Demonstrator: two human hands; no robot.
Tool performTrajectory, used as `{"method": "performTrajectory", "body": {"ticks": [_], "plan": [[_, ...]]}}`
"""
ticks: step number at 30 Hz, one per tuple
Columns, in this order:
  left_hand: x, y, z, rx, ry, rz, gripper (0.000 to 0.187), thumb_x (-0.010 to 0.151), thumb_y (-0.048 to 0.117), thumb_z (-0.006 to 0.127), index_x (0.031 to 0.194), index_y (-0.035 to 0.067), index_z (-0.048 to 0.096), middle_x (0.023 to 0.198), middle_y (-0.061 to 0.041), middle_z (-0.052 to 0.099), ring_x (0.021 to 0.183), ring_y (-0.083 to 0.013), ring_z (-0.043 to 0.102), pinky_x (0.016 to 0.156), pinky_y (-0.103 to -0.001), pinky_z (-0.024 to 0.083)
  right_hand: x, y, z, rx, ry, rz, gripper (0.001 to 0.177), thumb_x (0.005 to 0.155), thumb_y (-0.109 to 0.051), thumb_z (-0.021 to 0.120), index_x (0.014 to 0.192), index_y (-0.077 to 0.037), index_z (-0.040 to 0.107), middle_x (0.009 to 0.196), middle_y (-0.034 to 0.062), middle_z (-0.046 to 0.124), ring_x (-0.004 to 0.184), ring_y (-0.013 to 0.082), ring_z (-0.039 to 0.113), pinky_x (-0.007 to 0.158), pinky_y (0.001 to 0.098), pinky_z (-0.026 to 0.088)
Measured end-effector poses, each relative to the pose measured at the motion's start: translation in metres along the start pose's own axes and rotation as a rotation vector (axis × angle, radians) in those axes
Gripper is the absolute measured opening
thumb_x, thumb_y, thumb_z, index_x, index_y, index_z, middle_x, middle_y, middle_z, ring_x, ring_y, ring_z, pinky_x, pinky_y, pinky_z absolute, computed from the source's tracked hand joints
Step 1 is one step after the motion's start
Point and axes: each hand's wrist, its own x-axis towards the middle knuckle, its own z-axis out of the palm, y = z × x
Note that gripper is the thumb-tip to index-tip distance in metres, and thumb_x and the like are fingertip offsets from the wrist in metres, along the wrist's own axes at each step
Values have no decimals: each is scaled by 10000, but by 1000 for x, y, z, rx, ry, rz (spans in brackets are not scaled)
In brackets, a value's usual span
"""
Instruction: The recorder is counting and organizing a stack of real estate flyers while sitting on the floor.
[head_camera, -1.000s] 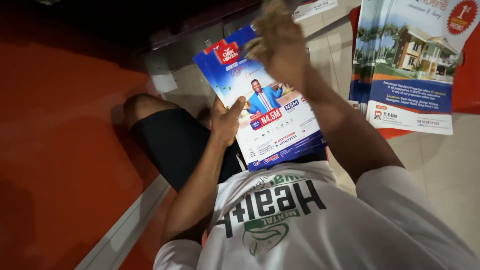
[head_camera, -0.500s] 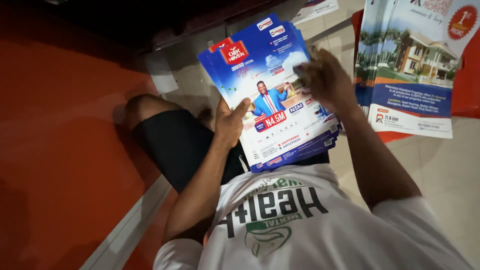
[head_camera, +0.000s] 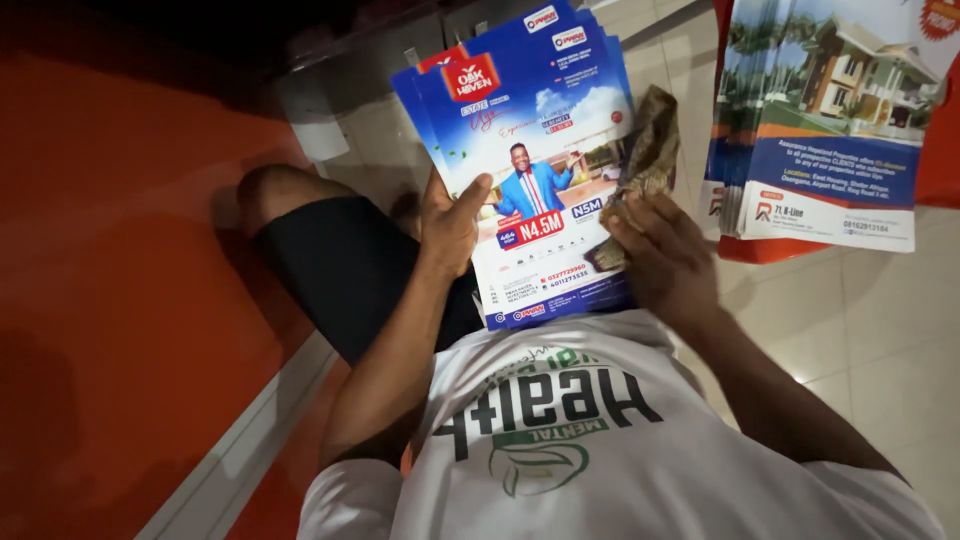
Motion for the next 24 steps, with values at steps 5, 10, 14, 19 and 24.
{"method": "performTrajectory", "body": {"ticks": [5, 10, 14, 19, 24], "plan": [[-2, 4, 4, 10, -2, 18, 510, 985, 101, 713, 1419, -7, 470, 1305, -119, 653, 1186, -195, 636, 1036, -352, 517, 12, 3, -31, -2, -130, 283, 427, 873, -72, 664, 1297, -102, 699, 1206, 124, 728, 1079, 338, 680, 855, 462, 560], [-1, 3, 6, 2, -17, 27, 482, 1010, 117, 700, 1422, -13, 486, 1273, -121, 665, 1139, -204, 639, 994, -367, 526, 47, -53, -7, 287, -309, -219, 427, 820, -317, 737, 1214, -168, 662, 1365, 127, 617, 1294, 373, 557, 1066, 554, 435], [2, -20, -12, 138, 14, 116, 459, 1045, 118, 694, 1444, -22, 514, 1296, -98, 650, 1153, -177, 611, 1021, -337, 498, 63, -69, 19, 169, -259, -332, 527, 955, -356, 704, 1465, -245, 624, 1626, 100, 435, 1547, 363, 309, 1247, 634, 244], [-2, 2, 6, 5, -55, 110, 477, 1021, 167, 689, 1424, 16, 484, 1314, -86, 662, 1192, -179, 628, 1066, -342, 498, 89, -61, 22, 49, -221, -123, 541, 1013, -325, 627, 1530, -192, 546, 1652, 199, 362, 1537, 452, 266, 1219, 667, 209], [-1, -10, -7, 140, 60, 92, 478, 1040, 194, 681, 1433, -4, 494, 1305, -82, 647, 1165, -169, 604, 1025, -339, 494, 76, -69, 24, 9, -342, -368, 523, 997, -334, 561, 1498, -182, 552, 1642, 197, 358, 1536, 452, 263, 1220, 682, 207]]}}
